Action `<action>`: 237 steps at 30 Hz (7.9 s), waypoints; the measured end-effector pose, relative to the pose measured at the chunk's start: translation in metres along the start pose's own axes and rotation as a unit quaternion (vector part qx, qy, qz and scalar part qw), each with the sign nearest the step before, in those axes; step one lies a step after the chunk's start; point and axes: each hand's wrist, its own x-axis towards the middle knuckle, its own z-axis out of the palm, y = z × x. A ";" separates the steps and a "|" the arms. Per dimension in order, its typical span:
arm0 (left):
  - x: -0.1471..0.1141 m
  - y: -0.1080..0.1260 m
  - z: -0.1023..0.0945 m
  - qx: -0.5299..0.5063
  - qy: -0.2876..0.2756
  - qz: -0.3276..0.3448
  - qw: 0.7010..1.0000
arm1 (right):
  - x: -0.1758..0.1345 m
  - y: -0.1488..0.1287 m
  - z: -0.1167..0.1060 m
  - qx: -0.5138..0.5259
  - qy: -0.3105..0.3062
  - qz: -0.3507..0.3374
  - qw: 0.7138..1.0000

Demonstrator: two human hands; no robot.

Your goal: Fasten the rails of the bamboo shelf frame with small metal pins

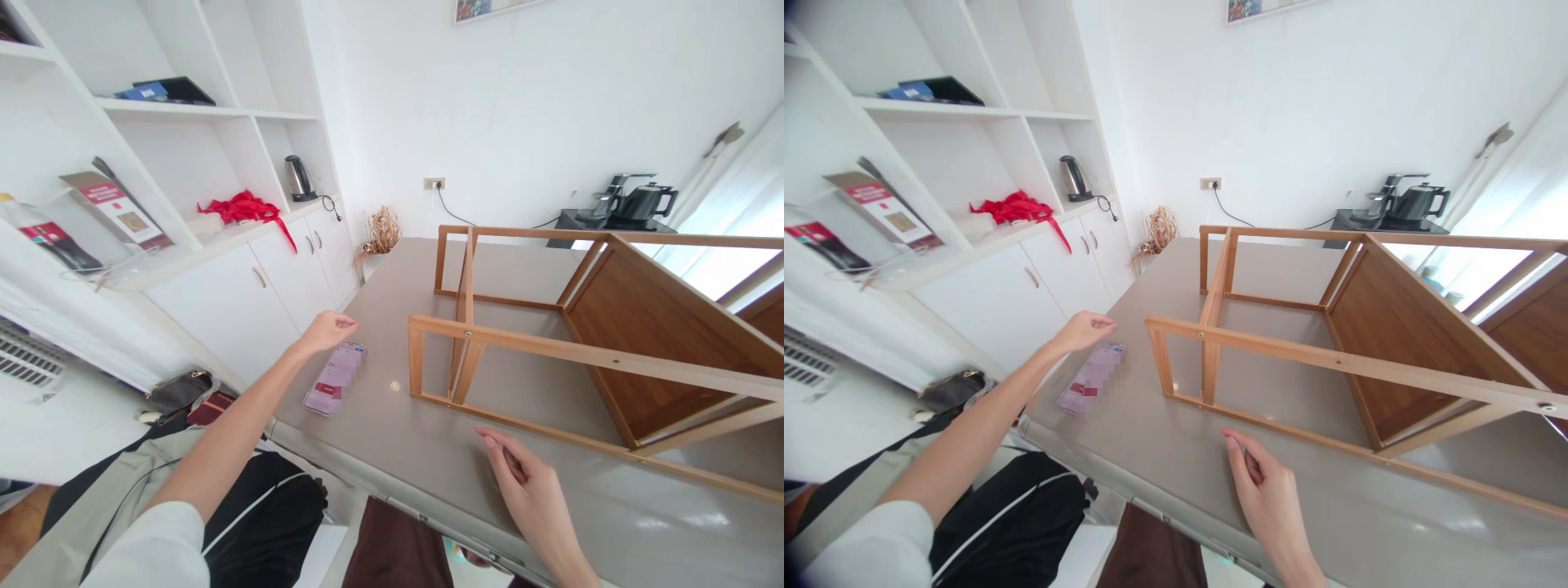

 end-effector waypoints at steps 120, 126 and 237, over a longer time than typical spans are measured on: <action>-0.162 0.102 0.171 -0.600 -0.182 0.011 0.779 | -0.005 -0.021 0.014 0.167 -0.102 -0.090 0.977; -0.163 0.103 0.169 -0.591 -0.176 0.021 0.787 | -0.009 -0.024 0.011 0.123 -0.033 -0.155 0.980; -0.160 0.117 0.154 -0.340 -0.100 -0.008 0.935 | 0.011 -0.022 0.027 -0.141 0.034 -0.348 0.926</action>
